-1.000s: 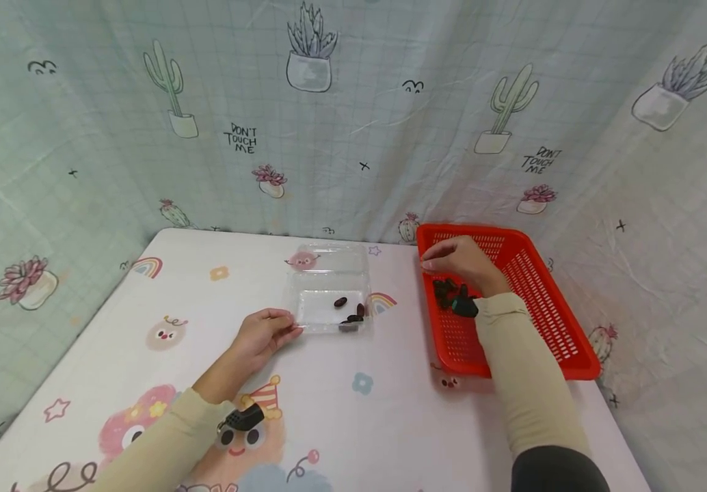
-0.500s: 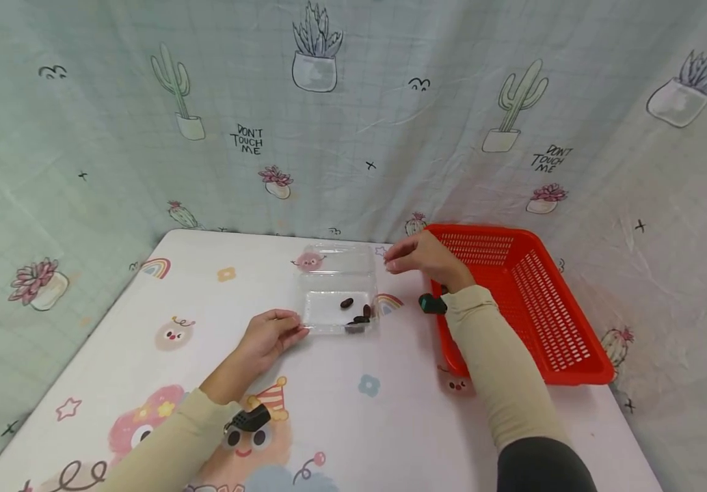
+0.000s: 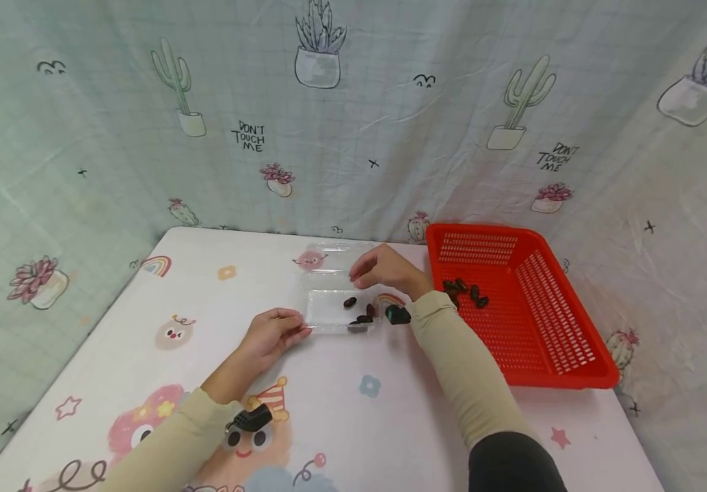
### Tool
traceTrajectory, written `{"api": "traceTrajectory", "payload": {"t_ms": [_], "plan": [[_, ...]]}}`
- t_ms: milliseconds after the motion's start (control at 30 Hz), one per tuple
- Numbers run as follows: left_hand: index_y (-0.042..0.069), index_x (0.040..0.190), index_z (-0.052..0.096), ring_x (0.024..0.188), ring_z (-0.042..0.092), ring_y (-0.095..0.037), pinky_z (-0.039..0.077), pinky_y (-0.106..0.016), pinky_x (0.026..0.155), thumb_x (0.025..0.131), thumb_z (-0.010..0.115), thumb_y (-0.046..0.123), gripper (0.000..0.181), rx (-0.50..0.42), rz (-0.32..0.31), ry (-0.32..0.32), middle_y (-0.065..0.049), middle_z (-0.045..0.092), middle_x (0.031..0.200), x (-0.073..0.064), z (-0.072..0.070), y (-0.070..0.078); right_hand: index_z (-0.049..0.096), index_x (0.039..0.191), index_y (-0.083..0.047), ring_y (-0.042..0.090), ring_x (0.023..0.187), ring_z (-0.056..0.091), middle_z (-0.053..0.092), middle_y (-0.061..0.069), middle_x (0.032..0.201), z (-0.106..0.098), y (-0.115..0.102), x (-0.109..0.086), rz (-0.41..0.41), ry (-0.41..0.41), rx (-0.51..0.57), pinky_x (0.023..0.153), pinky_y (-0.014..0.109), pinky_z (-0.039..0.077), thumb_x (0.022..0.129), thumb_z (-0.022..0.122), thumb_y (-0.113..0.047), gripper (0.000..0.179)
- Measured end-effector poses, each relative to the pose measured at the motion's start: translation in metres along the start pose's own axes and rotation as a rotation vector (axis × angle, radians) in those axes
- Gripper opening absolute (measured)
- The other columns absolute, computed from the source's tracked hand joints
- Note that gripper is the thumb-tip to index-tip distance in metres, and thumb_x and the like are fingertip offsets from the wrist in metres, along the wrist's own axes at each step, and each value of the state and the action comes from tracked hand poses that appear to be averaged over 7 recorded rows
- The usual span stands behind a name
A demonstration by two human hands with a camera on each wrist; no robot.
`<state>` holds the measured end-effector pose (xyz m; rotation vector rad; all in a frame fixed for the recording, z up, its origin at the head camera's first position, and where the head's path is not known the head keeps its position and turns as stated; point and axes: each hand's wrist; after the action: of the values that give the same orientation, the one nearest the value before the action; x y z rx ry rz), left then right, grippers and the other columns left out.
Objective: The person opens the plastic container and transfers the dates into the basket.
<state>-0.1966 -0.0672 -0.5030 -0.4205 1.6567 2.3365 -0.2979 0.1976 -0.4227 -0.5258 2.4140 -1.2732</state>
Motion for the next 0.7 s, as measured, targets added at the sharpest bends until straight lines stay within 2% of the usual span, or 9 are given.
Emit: {"api": "traceTrajectory", "payload": {"t_ms": [167,333,567,700], "plan": [[-0.003,0.113,0.058,0.084,0.069,-0.017,0.069,-0.031,0.083,0.101,0.061,-0.003,0.013,-0.014,-0.001,0.003,-0.011,0.063,0.097,0.000,0.001,0.000,0.074,0.120,0.002,0.022,0.100,0.070,0.075,0.020,0.119,0.019,0.004,0.009,0.021,-0.020,-0.019,0.099,0.038,0.063,0.091,0.077,-0.004,0.030],[-0.004,0.113,0.058,0.082,0.069,-0.017,0.069,-0.031,0.082,0.100,0.062,-0.004,0.013,-0.022,0.007,0.000,-0.011,0.062,0.096,0.000,0.000,-0.001,0.075,0.116,0.003,0.019,0.096,0.067,0.074,0.023,0.116,0.037,0.008,0.014,0.032,-0.007,-0.072,0.091,0.031,0.061,0.087,0.074,0.003,0.028],[-0.003,0.111,0.058,0.083,0.069,-0.016,0.069,-0.030,0.082,0.100,0.062,-0.003,0.012,-0.020,0.010,0.005,-0.011,0.063,0.096,0.001,-0.001,-0.002,0.078,0.108,0.000,0.019,0.091,0.060,0.075,0.016,0.107,0.052,0.008,0.021,0.021,0.049,-0.211,0.077,0.025,0.055,0.082,0.070,0.008,0.028],[-0.003,0.111,0.058,0.082,0.069,-0.017,0.069,-0.030,0.082,0.100,0.063,-0.003,0.012,-0.031,0.016,0.006,-0.011,0.063,0.095,0.001,-0.001,-0.004,0.078,0.105,-0.003,0.020,0.091,0.060,0.073,0.011,0.103,0.059,0.007,0.023,0.059,0.065,-0.264,0.079,0.028,0.055,0.079,0.069,0.011,0.031]]}}
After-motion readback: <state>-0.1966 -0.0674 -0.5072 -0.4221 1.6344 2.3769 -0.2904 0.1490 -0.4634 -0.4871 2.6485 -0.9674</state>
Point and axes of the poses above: each hand's wrist, its own x-axis towards the middle knuckle, its own z-axis out of the palm, y = z × x
